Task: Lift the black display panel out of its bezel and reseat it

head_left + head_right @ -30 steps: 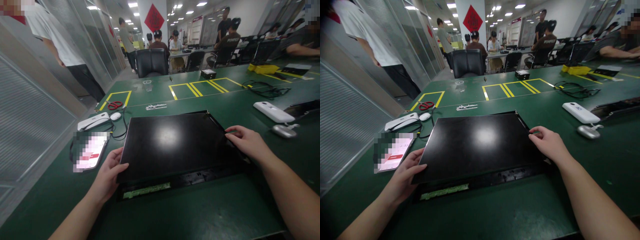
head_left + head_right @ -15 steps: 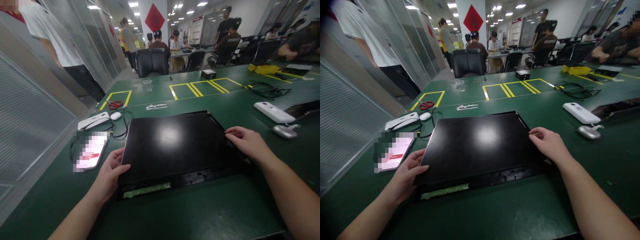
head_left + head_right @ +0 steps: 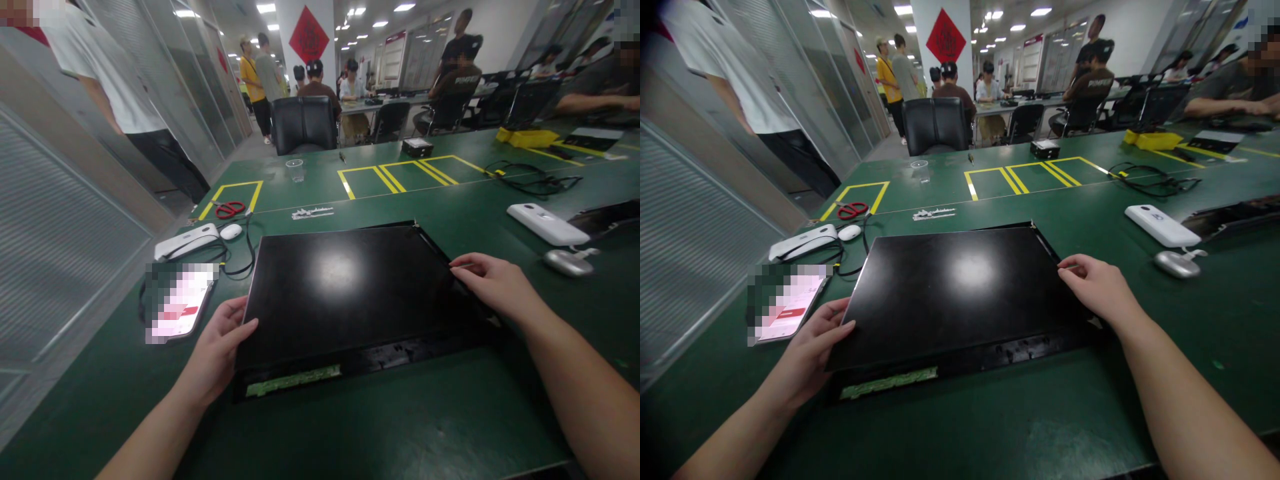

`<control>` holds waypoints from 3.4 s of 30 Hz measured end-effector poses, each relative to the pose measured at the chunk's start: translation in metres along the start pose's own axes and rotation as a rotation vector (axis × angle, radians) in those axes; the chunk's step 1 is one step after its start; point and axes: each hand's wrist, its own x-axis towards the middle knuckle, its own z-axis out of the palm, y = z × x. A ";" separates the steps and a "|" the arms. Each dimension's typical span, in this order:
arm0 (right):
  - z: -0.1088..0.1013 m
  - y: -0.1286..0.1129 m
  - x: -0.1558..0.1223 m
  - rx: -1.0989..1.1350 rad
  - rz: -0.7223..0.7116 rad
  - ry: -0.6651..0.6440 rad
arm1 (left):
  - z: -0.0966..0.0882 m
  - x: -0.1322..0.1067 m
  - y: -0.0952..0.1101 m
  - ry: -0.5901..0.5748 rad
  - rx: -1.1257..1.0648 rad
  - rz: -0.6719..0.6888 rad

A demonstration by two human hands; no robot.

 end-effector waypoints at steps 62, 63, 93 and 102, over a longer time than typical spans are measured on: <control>0.000 0.000 0.001 -0.025 0.038 -0.029 | 0.007 0.001 0.001 -0.040 -0.024 -0.052; 0.000 -0.001 0.001 -0.026 0.043 -0.032 | 0.006 0.001 0.000 -0.045 -0.022 -0.050; 0.000 0.002 0.001 -0.024 0.009 -0.026 | -0.003 0.005 -0.002 -0.061 0.029 -0.056; -0.001 0.001 0.001 -0.045 -0.006 -0.022 | 0.006 0.001 0.000 -0.007 0.044 0.025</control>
